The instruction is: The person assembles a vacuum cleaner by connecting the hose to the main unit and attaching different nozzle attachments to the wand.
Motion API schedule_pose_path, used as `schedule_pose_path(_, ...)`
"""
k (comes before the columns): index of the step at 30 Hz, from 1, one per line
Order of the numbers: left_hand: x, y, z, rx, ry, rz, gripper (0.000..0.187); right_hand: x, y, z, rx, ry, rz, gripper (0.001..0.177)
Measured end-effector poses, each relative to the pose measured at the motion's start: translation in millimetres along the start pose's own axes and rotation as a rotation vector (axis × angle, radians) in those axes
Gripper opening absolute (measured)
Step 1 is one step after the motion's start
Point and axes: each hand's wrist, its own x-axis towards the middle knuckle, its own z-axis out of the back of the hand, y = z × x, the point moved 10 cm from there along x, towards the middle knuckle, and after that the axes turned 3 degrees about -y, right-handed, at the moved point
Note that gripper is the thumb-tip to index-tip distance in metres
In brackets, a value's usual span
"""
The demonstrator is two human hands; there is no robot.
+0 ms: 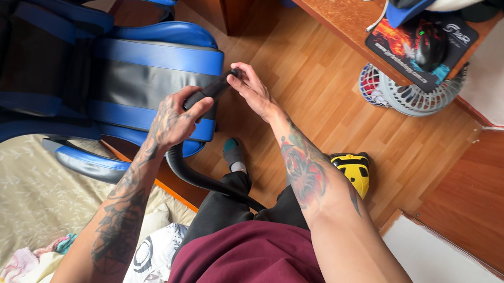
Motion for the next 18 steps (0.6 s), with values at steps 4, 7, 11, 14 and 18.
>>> schedule_pose_path(4,-2.7,-29.5,-38.4,-0.026,0.065,-0.021,0.045,-25.9,-11.1,46.7,0.037,-0.026,-0.067,0.073)
schedule_pose_path(7,-1.9,-49.3,-85.0,0.001,0.152,0.033,0.046,-59.6,-15.1,99.4,0.040,-0.088,-0.077,0.071)
schedule_pose_path(11,-1.5,-97.3,-164.2,0.094,0.197,-0.219,0.045,-118.7,-19.6,183.6,0.045,-0.200,-0.079,0.069)
schedule_pose_path(14,-9.1,-123.4,-233.5,0.147,0.282,-0.224,0.049,-169.6,-28.4,250.6,0.040,-0.275,-0.081,0.067)
schedule_pose_path(18,-31.0,-158.9,-332.8,0.142,0.420,-0.127,0.053,-239.7,-54.8,341.7,0.065,-0.381,-0.119,0.063)
